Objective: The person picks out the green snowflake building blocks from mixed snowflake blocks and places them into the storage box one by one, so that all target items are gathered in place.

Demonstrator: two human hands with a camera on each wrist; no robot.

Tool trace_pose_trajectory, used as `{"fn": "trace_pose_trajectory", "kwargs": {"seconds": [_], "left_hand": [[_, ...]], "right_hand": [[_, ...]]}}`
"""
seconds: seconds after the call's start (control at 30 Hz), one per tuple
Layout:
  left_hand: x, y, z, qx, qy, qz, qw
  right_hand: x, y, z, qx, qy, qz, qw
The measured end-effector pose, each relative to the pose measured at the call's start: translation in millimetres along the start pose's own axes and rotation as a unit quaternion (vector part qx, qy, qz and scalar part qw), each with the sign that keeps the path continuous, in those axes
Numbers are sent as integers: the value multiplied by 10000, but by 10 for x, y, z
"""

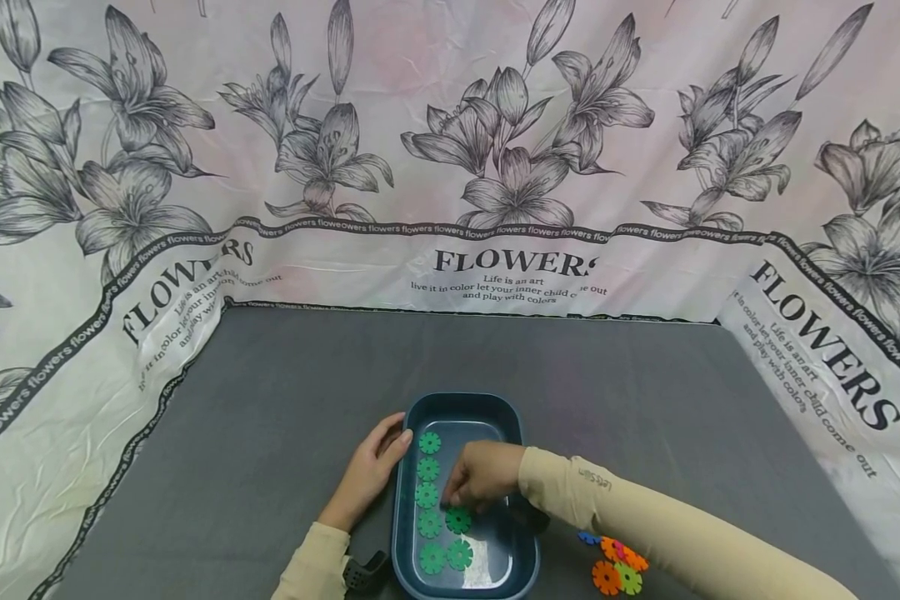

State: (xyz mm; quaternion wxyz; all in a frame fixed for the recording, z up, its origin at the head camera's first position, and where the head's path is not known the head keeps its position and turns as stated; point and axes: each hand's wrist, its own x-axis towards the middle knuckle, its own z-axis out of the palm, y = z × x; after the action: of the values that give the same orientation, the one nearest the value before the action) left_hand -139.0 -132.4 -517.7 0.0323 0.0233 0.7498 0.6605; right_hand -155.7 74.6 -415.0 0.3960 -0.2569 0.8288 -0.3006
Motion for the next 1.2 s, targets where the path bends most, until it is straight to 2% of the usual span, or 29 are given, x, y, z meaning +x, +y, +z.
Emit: {"fn": "trace_pose_trajectory", "kwargs": {"seconds": [0.2,0.37,0.47,0.53,0.67,0.77,0.93,1.03,1.17,1.2], "left_hand": [[2,-13,-2,110,2,-28,9999],[2,-8,-9,129,-30,6,9999],[1,3,-17,83,-29,27,10000],[-4,13,-22,77,-40,59,9999],[-12,21,-33,101,-15,46,9999],[-12,9,-38,148,47,54,9999],[-7,-4,-23,83,33,50,9999],[-4,-1,-12,-2,24,-44,10000],[2,0,-3,52,37,-102,9999],[4,2,-1,64,41,-106,9999]], "right_hand": [[-141,33,-150,-304,189,-535,9979],[-516,104,-325,-369,885,-965,9907],[-810,197,-370,-376,1450,-986,9838],[-988,292,-364,-346,1818,-827,9792],[-1201,568,-273,-478,2399,-499,9683],[-1233,800,-149,-686,2639,-345,9615],[-1145,1101,69,-1085,2766,-272,9545],[-1061,1209,162,-1462,2950,-433,9433],[-990,1290,229,-1913,3290,-834,9210],[-984,1298,236,-1915,3325,-869,9194]]}}
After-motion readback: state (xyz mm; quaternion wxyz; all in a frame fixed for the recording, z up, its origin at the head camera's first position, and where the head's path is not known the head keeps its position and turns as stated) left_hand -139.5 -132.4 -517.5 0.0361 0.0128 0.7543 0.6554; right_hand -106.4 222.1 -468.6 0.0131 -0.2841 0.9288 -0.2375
